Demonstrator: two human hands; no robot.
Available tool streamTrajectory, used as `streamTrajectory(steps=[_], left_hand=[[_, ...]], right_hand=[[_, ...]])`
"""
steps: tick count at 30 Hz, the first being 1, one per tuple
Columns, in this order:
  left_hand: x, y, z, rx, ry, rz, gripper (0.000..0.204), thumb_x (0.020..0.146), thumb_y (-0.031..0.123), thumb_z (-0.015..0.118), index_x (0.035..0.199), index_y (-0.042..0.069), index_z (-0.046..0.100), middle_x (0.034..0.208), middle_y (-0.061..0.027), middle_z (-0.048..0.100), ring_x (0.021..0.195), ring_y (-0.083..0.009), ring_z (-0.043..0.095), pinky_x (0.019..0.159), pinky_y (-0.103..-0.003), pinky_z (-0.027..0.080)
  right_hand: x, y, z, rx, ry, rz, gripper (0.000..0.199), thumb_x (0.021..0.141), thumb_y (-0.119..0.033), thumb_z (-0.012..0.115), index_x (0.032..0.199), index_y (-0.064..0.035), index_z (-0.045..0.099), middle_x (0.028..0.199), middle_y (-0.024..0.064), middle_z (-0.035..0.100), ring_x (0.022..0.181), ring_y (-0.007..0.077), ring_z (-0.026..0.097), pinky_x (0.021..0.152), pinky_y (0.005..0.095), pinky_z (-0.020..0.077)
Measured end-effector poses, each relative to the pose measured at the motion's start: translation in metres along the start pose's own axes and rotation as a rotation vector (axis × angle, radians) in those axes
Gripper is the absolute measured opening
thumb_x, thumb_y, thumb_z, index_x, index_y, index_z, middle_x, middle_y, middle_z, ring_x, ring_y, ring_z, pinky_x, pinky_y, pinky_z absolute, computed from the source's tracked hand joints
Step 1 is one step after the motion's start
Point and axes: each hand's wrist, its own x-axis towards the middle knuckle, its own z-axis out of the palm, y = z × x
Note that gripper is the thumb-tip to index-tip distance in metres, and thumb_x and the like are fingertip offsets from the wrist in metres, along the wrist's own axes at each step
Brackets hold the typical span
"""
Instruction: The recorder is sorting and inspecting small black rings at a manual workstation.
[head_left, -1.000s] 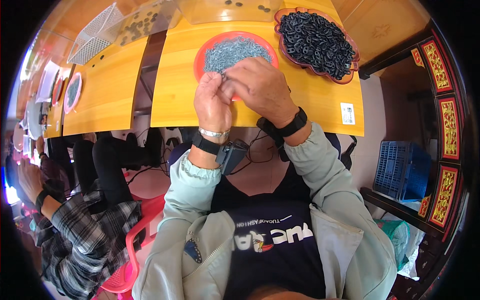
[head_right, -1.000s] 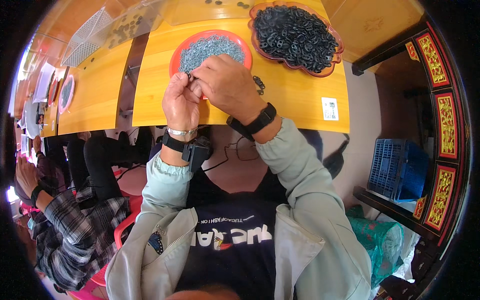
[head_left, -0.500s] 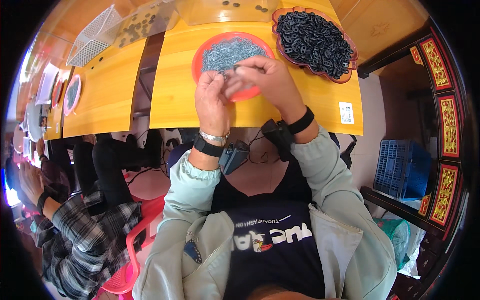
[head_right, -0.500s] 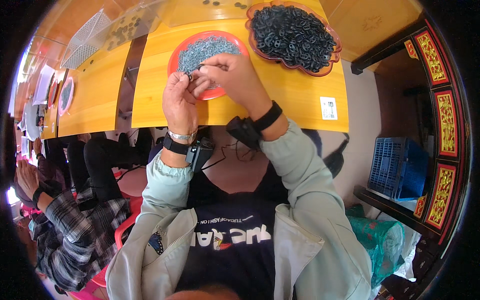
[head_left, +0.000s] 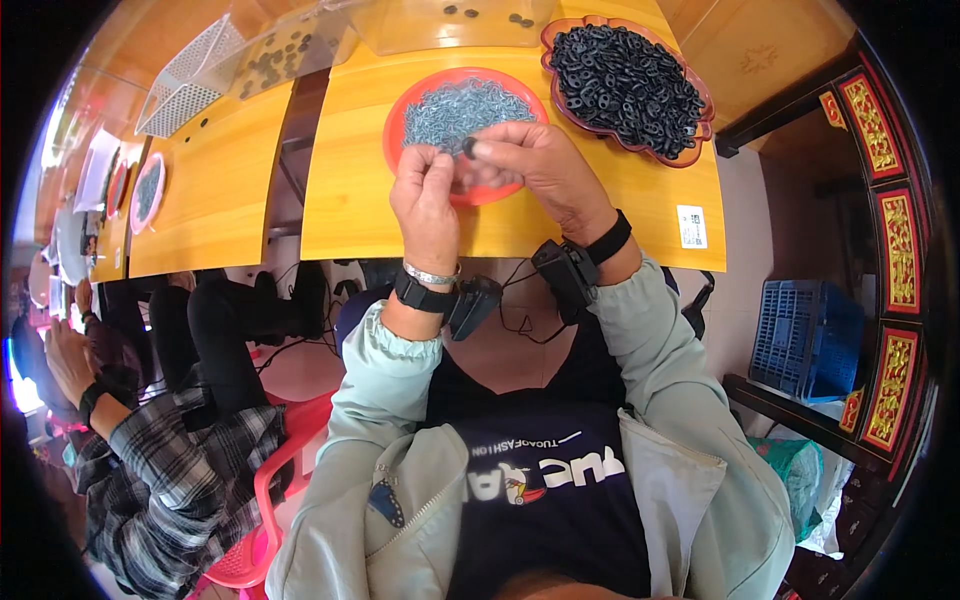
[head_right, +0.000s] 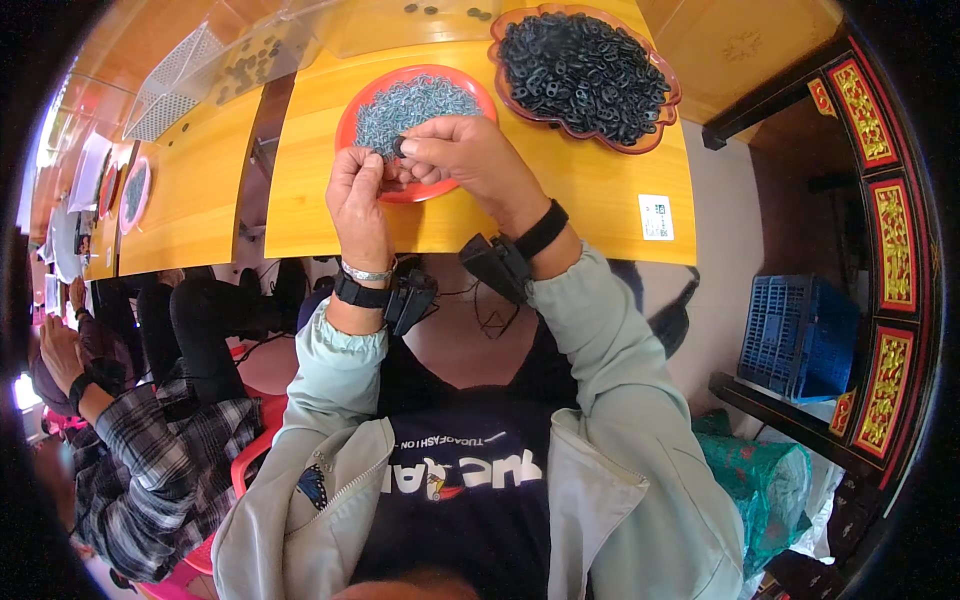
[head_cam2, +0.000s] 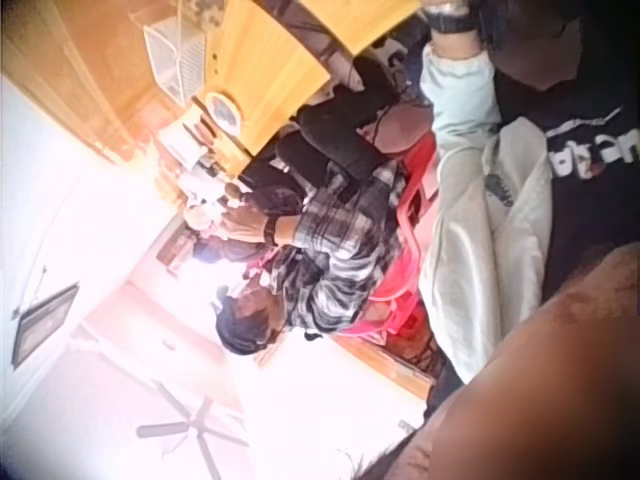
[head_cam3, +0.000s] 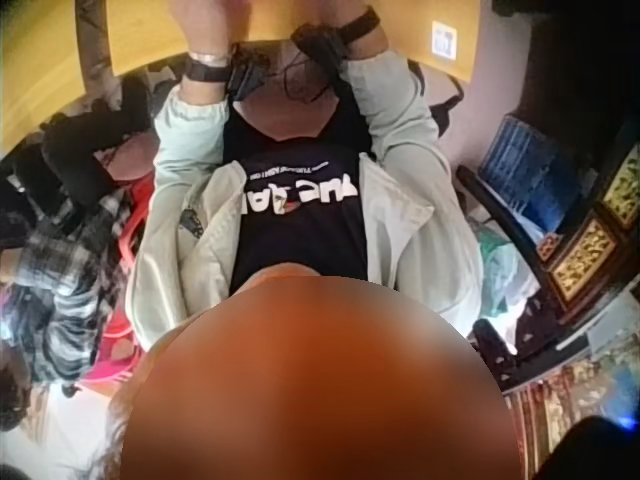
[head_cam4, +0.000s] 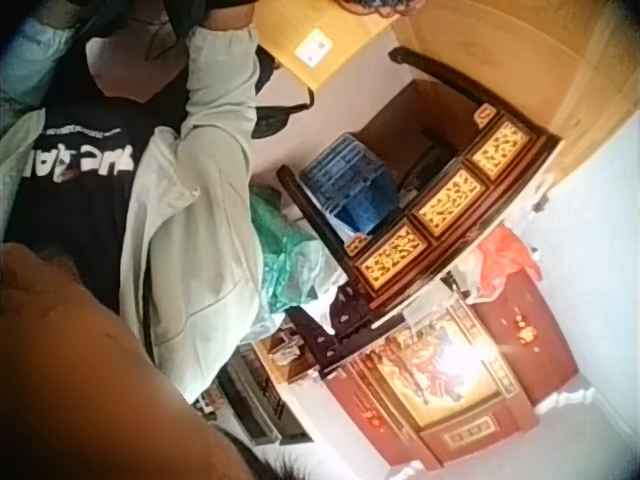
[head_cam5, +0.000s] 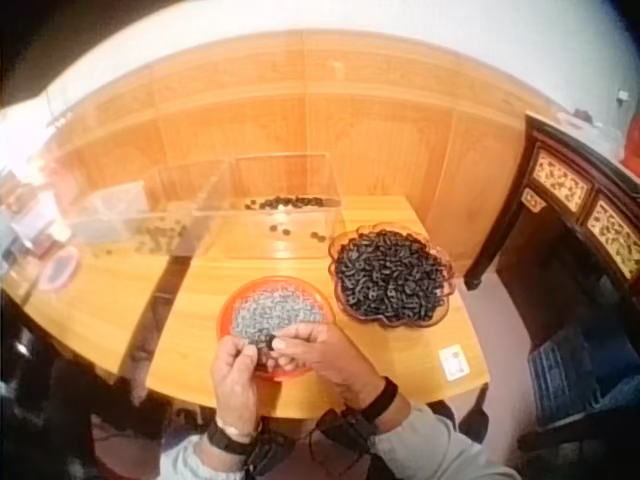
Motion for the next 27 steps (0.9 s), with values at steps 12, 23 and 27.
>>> streamTrajectory(steps=[12, 23, 27], left_hand=[[-0.003, -0.002, 0.002, 0.034, 0.0, 0.01, 0.009, 0.088, 0.009, 0.047, 0.082, 0.003, 0.05, 0.073, -0.0036, 0.054, 0.065, -0.0111, 0.051, 0.063, -0.024, 0.043], [-0.006, 0.011, 0.011, -0.241, -0.18, -0.056, 0.008, 0.089, 0.012, 0.048, 0.09, 0.004, 0.049, 0.084, -0.0046, 0.054, 0.076, -0.012, 0.049, 0.077, -0.027, 0.041], [-0.004, 0.009, 0.016, -0.328, -0.277, -0.041, 0.027, 0.09, 0.02, 0.047, 0.109, 0.0, 0.046, 0.106, -0.0115, 0.053, 0.083, -0.0138, 0.049, 0.079, -0.029, 0.041]], right_hand=[[-0.002, -0.001, 0.003, -0.067, -0.009, -0.045, 0.017, 0.083, -0.017, 0.061, 0.093, -0.002, 0.063, 0.076, 0.0001, 0.063, 0.065, 0.0047, 0.056, 0.062, 0.0172, 0.0447], [-0.005, -0.008, 0.001, 0.005, -0.044, -0.029, 0.016, 0.085, -0.017, 0.06, 0.092, -0.003, 0.063, 0.072, -0.0019, 0.06, 0.063, 0.0042, 0.054, 0.061, 0.0166, 0.0421], [-0.007, -0.009, -0.002, -0.011, -0.111, -0.039, 0.015, 0.086, -0.019, 0.058, 0.087, -0.0045, 0.062, 0.07, -0.003, 0.057, 0.064, 0.0043, 0.052, 0.062, 0.0175, 0.0417]])
